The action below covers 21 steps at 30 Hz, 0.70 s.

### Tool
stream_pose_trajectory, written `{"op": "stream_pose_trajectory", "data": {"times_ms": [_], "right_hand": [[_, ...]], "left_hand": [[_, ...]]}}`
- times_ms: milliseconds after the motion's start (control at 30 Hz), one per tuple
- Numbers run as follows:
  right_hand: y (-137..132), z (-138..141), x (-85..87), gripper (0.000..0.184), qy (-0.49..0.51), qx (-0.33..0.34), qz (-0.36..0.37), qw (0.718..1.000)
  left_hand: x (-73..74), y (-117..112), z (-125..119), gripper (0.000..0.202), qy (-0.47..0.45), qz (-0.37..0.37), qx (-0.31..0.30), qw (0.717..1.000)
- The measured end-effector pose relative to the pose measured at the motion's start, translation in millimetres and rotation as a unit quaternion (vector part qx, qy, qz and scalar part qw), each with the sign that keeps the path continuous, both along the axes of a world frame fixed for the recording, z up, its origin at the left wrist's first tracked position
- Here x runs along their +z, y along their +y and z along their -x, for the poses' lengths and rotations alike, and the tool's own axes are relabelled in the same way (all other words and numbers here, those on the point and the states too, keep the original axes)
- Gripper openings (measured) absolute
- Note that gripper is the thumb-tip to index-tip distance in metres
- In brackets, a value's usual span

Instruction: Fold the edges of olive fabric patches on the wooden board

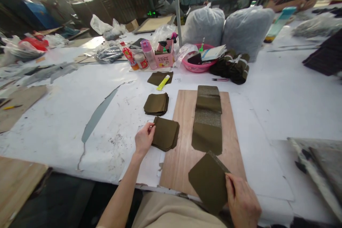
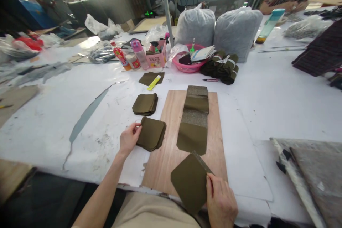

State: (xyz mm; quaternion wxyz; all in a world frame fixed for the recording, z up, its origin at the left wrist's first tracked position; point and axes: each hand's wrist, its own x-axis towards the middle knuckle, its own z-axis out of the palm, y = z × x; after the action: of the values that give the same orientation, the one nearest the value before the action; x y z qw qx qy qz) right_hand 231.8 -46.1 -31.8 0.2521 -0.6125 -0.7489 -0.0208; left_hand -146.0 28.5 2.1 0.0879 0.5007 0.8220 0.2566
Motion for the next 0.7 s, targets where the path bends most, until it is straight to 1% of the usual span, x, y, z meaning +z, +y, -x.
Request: {"op": "stream_pose_trajectory", "data": {"times_ms": [100, 167, 300, 367, 433, 500, 533, 600, 633, 700], "right_hand": [[1, 0, 1.3, 0.024, 0.006, 0.0, 0.003, 1.0], [1, 2, 2.6, 0.022, 0.014, 0.004, 0.012, 1.0], [-2, 7, 9.0, 0.017, 0.04, 0.012, 0.045, 0.998], [-4, 11, 13.1, 0.016, 0.039, 0.002, 0.056, 0.998], [-5, 15, 16.6, 0.017, 0.028, -0.014, 0.064, 0.997], [-5, 19, 19.2, 0.017, 0.022, -0.029, 0.061, 0.997], [-5, 20, 20.2, 0.016, 0.023, -0.035, 0.057, 0.997], [-5, 21, 21.7, 0.016, 0.032, -0.037, 0.055, 0.997], [-5, 22, 22.4, 0.016, 0.038, -0.037, 0.058, 0.997], [-5, 23, 23.5, 0.017, 0.048, -0.037, 0.066, 0.996]], "left_hand": [[-2.2, -1, 0, 0.023, 0.047, 0.001, -0.004, 0.999], [-2.7, -2, 0, 0.025, 0.1, -0.007, -0.021, 0.995], [0.8, -4, -3, 0.026, 0.234, -0.06, -0.073, 0.968], [4.2, -5, -12, 0.025, 0.245, -0.089, -0.103, 0.96], [8.1, -6, -31, 0.023, 0.198, -0.098, -0.166, 0.961], [11.3, -7, -58, 0.021, 0.12, -0.082, -0.266, 0.953], [12.2, -8, -74, 0.02, 0.081, -0.07, -0.322, 0.941], [12.6, -10, -107, 0.022, 0.026, -0.048, -0.425, 0.903], [12.1, -10, -122, 0.022, 0.014, -0.039, -0.464, 0.885], [10.7, -9, -146, 0.021, 0.019, -0.017, -0.51, 0.86]]}}
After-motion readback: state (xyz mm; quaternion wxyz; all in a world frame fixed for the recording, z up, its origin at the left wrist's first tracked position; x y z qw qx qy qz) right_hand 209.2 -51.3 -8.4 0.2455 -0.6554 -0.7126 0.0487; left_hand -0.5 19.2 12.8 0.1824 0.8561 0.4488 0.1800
